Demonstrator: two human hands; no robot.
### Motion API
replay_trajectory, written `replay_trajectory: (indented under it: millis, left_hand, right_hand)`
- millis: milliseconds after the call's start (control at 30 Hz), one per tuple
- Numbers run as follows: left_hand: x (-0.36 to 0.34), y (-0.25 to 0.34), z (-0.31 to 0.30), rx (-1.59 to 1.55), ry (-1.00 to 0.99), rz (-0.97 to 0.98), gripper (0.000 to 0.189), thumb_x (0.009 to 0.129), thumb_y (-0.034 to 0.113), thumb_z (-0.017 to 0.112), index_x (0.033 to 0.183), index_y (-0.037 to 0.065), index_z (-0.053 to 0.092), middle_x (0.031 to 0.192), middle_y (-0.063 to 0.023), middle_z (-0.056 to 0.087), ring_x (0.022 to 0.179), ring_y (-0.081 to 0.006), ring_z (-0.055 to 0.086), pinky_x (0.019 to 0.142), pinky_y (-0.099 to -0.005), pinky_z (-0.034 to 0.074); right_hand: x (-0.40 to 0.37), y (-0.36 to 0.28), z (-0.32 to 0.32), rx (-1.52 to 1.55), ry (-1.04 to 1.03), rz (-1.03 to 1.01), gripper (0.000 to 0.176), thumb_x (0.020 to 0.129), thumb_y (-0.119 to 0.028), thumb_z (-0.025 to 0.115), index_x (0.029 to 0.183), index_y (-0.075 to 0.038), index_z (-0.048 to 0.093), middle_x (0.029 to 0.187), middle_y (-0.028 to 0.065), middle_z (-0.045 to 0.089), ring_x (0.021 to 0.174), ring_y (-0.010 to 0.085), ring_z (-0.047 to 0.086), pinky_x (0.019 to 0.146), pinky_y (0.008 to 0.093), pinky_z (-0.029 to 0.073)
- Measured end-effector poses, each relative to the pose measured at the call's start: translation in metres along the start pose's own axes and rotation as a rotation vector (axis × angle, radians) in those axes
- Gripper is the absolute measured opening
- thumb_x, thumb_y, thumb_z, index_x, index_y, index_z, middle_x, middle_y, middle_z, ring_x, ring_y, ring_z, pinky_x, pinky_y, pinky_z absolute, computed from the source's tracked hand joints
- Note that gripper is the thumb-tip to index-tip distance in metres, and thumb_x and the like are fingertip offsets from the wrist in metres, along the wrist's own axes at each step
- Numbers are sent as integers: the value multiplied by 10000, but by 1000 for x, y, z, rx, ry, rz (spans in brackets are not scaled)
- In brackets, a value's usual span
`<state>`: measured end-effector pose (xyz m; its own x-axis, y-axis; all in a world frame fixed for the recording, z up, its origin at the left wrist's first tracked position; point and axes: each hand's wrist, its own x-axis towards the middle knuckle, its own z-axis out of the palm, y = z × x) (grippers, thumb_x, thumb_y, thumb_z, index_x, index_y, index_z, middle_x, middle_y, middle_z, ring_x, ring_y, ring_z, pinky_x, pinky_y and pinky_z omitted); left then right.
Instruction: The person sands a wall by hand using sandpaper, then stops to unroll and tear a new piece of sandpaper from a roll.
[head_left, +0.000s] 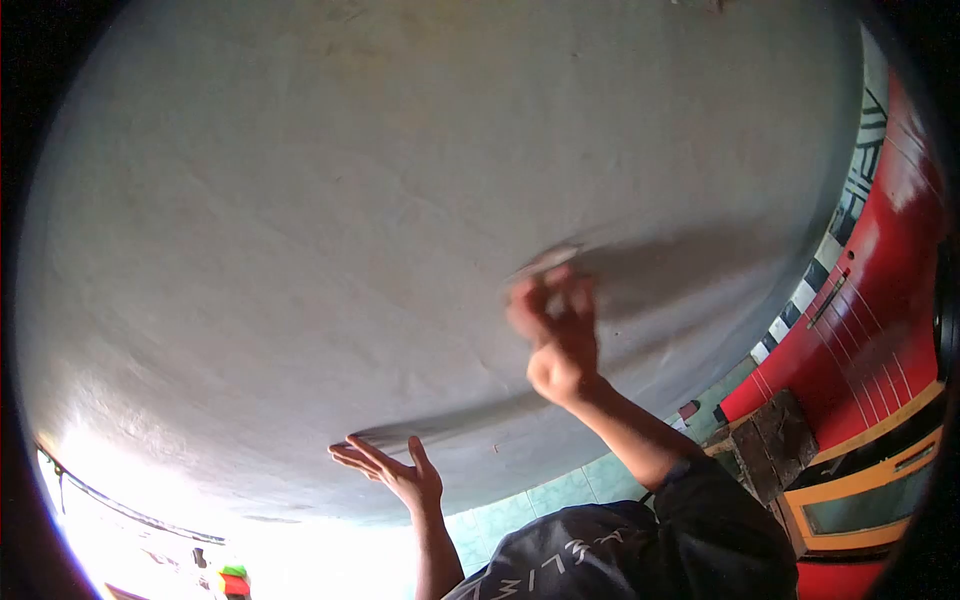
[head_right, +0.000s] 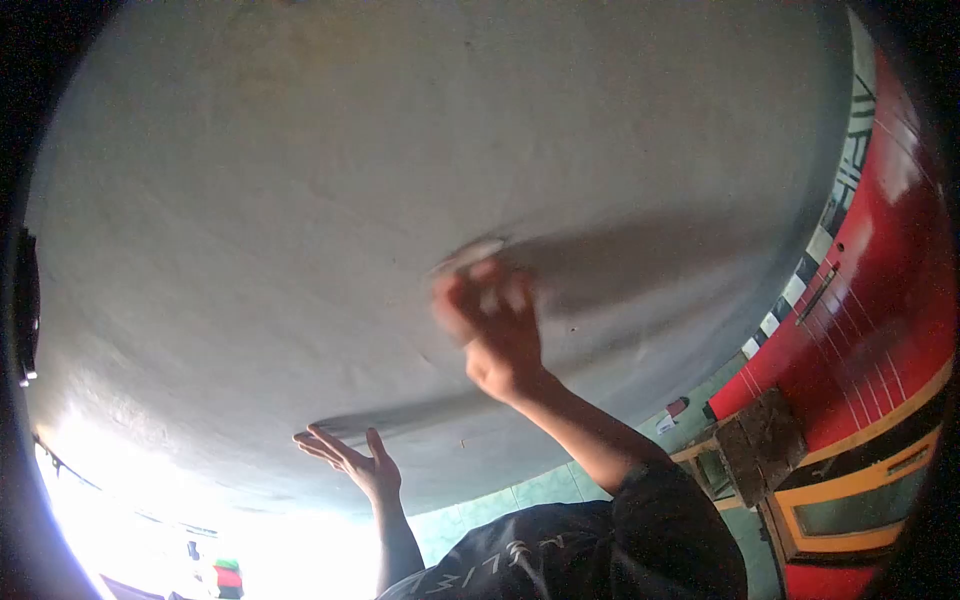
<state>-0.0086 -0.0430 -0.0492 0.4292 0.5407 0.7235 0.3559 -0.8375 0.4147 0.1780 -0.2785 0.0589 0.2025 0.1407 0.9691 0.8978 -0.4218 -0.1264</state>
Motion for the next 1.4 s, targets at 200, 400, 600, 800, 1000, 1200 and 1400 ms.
replay_trajectory:
  millis: [200, 400, 600, 800, 1000, 1200, 1400]
  left_hand:
    - [11, -25, -21, -31, 1, 48, 898, 1001, 559, 524, 1647, 175, 32, 1691, -212, -78, 1538, -477, -86, 1185, -695, 31]
    - [37, -81, -51, -34, 15, -7, 865, 990, 492, 575, 1649, 200, 98, 1702, -190, -39, 1552, -444, -70, 1188, -686, 35]
    - [55, -145, -72, -37, 19, -35, 901, 955, 454, 635, 1648, 218, 110, 1706, -178, -28, 1559, -422, -69, 1186, -694, 34]
    - [66, -202, -85, -37, 40, -25, 965, 897, 372, 722, 1646, 222, 132, 1708, -172, -18, 1562, -418, -60, 1193, -687, 34]
    - [74, -253, -88, -13, 64, 63, 989, 873, 350, 745, 1643, 211, 141, 1705, -186, -4, 1563, -418, -51, 1197, -680, 15]
    - [73, -279, -98, -50, 0, 98, 964, 890, 410, 717, 1642, 199, 153, 1702, -198, 4, 1562, -421, -51, 1199, -672, 4]
    - [71, -294, -99, -32, -1, 155, 949, 902, 455, 693, 1641, 191, 159, 1695, -223, 5, 1558, -435, -58, 1195, -670, -24]
  right_hand:
    - [79, -16, 3, 3, 321, -77, 392, 988, 11, 511, 1375, 65, 538, 1364, 227, 619, 1313, 407, 539, 1093, 484, 405]
    - [86, -98, 51, 142, -215, -422, 454, 934, 1, 612, 1356, -167, 611, 1420, 97, 604, 1391, 276, 506, 1097, 528, 397]
    - [181, -142, 67, -150, -126, -676, 408, 955, -61, 595, 1338, -193, 640, 1440, -39, 601, 1371, 209, 528, 1098, 505, 411]
    - [153, -191, 121, -97, -306, -992, 352, 970, -134, 626, 1319, -172, 637, 1405, 25, 631, 1340, 218, 563, 1129, 516, 415]
    - [235, -203, 92, -432, -74, -867, 380, 961, -40, 597, 1319, -154, 653, 1344, 54, 666, 1331, 235, 570, 1068, 481, 470]
    - [160, -226, 140, -218, -179, -874, 352, 966, -114, 625, 1312, -173, 656, 1404, 20, 638, 1351, 216, 558, 1162, 490, 376]
    - [194, -210, 105, -225, 200, -376, 390, 999, -56, 526, 1380, -76, 606, 1392, 77, 640, 1345, 247, 560, 1119, 482, 412]
